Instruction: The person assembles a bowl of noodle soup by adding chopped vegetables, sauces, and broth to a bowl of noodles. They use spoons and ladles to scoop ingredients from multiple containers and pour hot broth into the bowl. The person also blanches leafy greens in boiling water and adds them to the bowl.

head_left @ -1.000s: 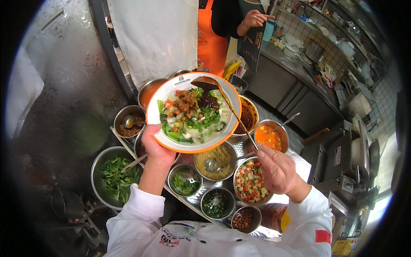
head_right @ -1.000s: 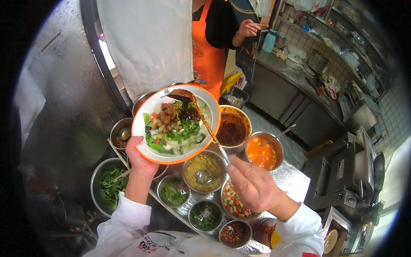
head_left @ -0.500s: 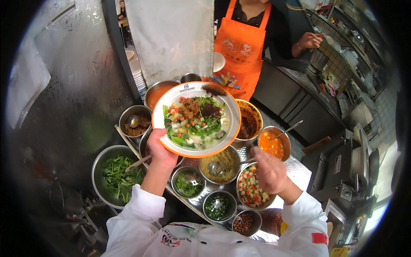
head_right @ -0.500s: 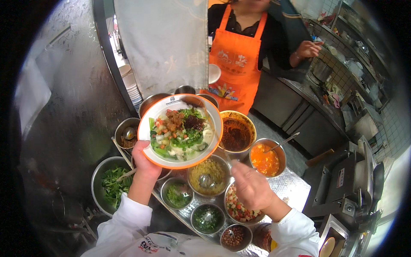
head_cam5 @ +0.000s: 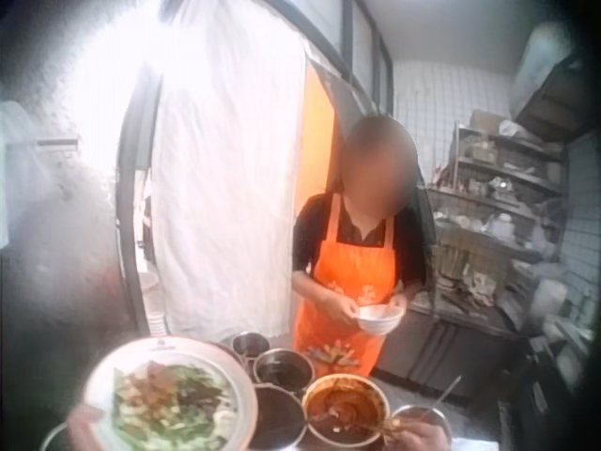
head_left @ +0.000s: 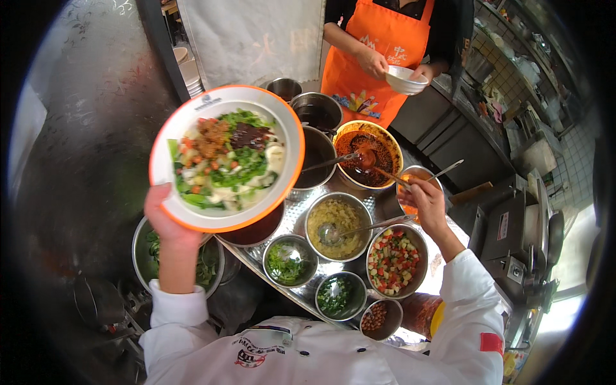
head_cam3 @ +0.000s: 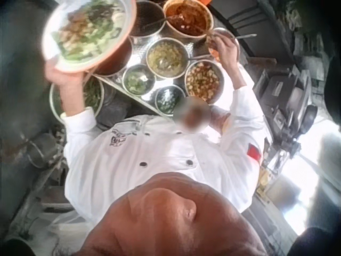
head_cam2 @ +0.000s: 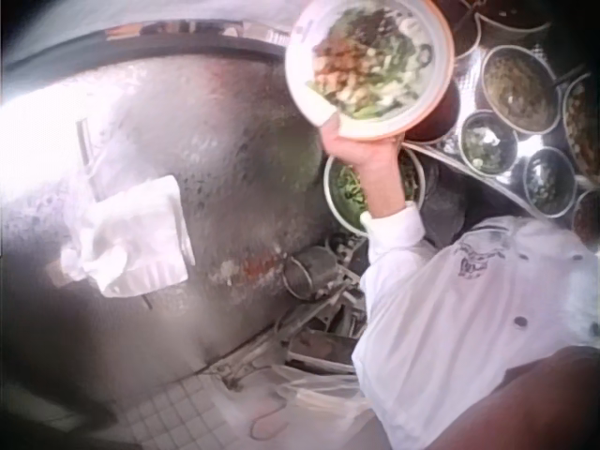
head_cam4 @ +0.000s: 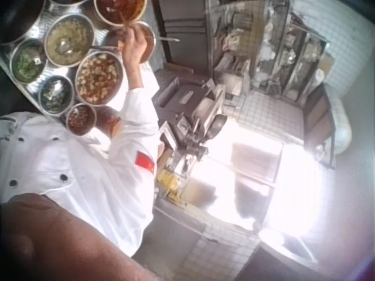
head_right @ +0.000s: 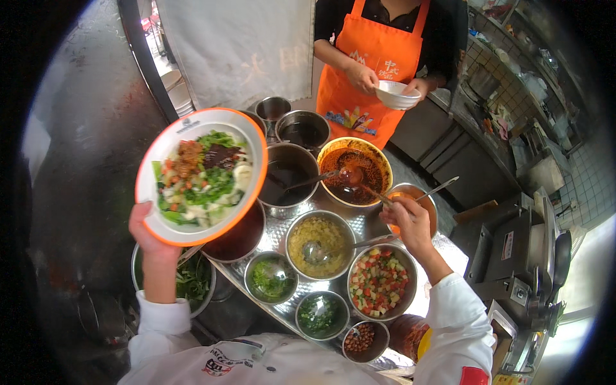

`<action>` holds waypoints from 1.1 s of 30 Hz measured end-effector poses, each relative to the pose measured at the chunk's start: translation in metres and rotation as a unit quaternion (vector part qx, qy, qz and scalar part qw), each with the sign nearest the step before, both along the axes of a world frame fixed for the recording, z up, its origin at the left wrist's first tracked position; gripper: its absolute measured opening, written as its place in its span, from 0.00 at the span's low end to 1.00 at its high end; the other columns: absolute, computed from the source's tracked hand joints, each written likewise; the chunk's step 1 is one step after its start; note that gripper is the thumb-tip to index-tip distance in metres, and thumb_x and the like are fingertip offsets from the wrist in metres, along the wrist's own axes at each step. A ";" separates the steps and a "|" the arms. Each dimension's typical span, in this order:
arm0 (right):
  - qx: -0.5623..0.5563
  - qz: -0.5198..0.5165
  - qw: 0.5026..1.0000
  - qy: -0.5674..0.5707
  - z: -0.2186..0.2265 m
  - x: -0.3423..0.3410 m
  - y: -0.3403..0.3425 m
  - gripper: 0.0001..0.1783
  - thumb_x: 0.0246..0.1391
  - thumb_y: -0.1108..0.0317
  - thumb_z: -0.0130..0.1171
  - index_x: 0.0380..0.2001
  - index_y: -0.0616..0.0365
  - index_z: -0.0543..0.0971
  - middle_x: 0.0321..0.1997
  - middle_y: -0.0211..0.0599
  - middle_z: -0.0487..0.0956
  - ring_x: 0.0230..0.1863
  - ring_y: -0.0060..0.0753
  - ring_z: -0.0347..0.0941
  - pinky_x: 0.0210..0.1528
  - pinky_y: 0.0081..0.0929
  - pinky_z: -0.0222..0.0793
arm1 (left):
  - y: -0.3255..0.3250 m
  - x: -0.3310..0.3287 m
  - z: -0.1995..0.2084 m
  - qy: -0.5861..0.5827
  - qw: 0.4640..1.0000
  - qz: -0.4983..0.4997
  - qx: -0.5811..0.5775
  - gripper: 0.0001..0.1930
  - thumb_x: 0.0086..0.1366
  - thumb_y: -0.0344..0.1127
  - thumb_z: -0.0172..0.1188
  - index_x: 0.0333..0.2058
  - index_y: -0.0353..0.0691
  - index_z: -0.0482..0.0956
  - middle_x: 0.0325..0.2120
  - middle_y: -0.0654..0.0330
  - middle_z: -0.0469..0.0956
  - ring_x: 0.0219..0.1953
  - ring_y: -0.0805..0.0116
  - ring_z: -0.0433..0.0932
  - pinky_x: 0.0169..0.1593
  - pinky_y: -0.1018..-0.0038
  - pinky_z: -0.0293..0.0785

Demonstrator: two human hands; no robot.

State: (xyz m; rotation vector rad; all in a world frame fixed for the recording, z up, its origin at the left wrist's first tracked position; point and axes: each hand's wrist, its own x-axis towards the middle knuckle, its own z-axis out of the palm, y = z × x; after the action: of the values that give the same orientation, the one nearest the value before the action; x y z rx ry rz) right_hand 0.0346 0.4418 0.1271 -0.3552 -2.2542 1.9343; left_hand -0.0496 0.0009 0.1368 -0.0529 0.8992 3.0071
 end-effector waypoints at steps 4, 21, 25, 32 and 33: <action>0.347 0.013 0.934 -0.078 0.035 -0.005 0.002 0.18 0.51 0.66 0.58 0.42 0.70 0.76 0.34 0.44 0.79 0.35 0.31 0.78 0.40 0.26 0.73 | -0.041 -0.009 0.015 0.009 0.999 0.005 -0.041 0.33 0.51 0.40 0.48 0.56 0.30 0.60 0.54 0.44 0.66 0.55 0.50 0.67 0.60 0.59 0.61; -0.254 0.040 0.964 -0.071 -0.011 -0.140 -0.120 0.10 0.55 0.67 0.52 0.29 0.64 0.75 0.16 0.35 0.73 0.14 0.20 0.64 0.17 0.17 0.58 | -0.072 -0.078 -0.038 -0.044 0.998 -0.029 -0.021 0.34 0.49 0.38 0.49 0.57 0.31 0.60 0.53 0.44 0.67 0.54 0.50 0.68 0.59 0.59 0.62; 0.049 0.088 0.986 -0.134 -0.021 -0.128 -0.129 0.17 0.59 0.63 0.49 0.39 0.69 0.74 0.24 0.40 0.77 0.21 0.26 0.73 0.24 0.19 0.69 | -0.070 -0.083 -0.046 -0.039 0.998 -0.030 -0.025 0.34 0.49 0.38 0.49 0.57 0.31 0.60 0.53 0.44 0.67 0.54 0.50 0.68 0.59 0.59 0.62; -0.143 0.021 0.984 -0.102 -0.016 -0.115 -0.118 0.18 0.61 0.65 0.44 0.43 0.74 0.69 0.33 0.51 0.77 0.34 0.40 0.78 0.39 0.30 0.77 | -0.068 -0.089 -0.051 -0.040 0.998 -0.023 -0.036 0.34 0.49 0.39 0.49 0.56 0.30 0.60 0.53 0.45 0.67 0.54 0.51 0.68 0.60 0.61 0.62; -0.147 0.004 0.984 -0.104 -0.012 -0.112 -0.116 0.18 0.61 0.65 0.44 0.43 0.74 0.69 0.34 0.51 0.77 0.34 0.40 0.78 0.39 0.30 0.77 | -0.067 -0.090 -0.051 -0.048 0.998 -0.015 -0.041 0.34 0.49 0.39 0.49 0.56 0.30 0.60 0.53 0.45 0.67 0.54 0.51 0.68 0.60 0.61 0.62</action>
State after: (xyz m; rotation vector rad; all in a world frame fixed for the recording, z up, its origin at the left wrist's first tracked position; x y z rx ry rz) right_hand -0.0774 0.3262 0.1154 -0.6101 -2.0838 2.3380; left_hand -0.1391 -0.0663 0.0857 -0.1800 1.0035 2.9106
